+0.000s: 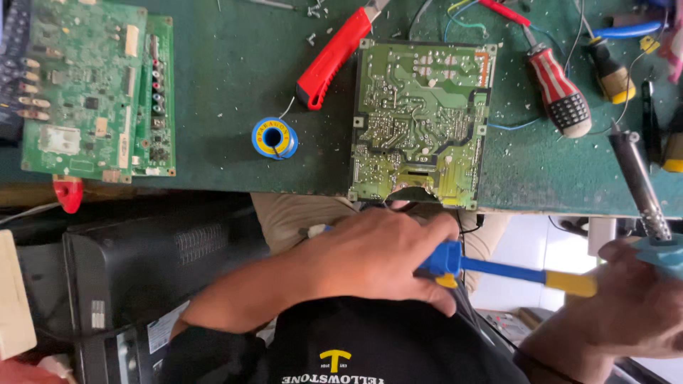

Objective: The person repairs electronic circuit boards by using a screwdriver to remove screws, using pliers to manipulate components, and using a soldering iron and a desoldering pump to work on the electrical connections.

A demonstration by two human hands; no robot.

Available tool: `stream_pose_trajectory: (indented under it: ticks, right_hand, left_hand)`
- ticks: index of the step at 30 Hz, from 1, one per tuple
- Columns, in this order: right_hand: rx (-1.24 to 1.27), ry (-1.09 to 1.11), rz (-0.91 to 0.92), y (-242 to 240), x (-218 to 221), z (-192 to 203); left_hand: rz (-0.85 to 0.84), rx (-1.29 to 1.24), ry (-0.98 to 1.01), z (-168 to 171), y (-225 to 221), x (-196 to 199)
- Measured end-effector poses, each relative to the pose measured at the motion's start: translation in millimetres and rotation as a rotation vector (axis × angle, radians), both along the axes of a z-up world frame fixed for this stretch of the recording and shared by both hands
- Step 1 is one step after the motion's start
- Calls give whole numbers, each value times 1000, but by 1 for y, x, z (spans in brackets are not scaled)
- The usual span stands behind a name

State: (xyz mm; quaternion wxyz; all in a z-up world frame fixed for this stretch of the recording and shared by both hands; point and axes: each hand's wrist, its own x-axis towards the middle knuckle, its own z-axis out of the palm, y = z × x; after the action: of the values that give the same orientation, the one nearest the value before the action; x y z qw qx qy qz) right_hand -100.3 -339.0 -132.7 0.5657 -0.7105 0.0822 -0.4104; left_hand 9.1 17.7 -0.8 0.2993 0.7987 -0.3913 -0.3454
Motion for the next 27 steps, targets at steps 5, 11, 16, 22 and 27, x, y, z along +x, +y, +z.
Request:
stream_pose_trajectory:
  ticks: [5,11,16,22,27]
  right_hand:
    - [-241,96,181,57,-5,48]
    - [-309,18,370,80,4,40]
    - [-323,24,373,92,13,51]
    - [-334,43,368,95,15,53]
    - [-321,64,353,95,13,52]
  left_hand:
    - [510,-1058,528,-5,34,1]
    - [861,-1625,279,4,1,4]
    - [948,-1491,92,-5,-13,9]
    - [995,-1409,98,-9,-18,10]
    - [912,-1388,11,-17,-21,13]
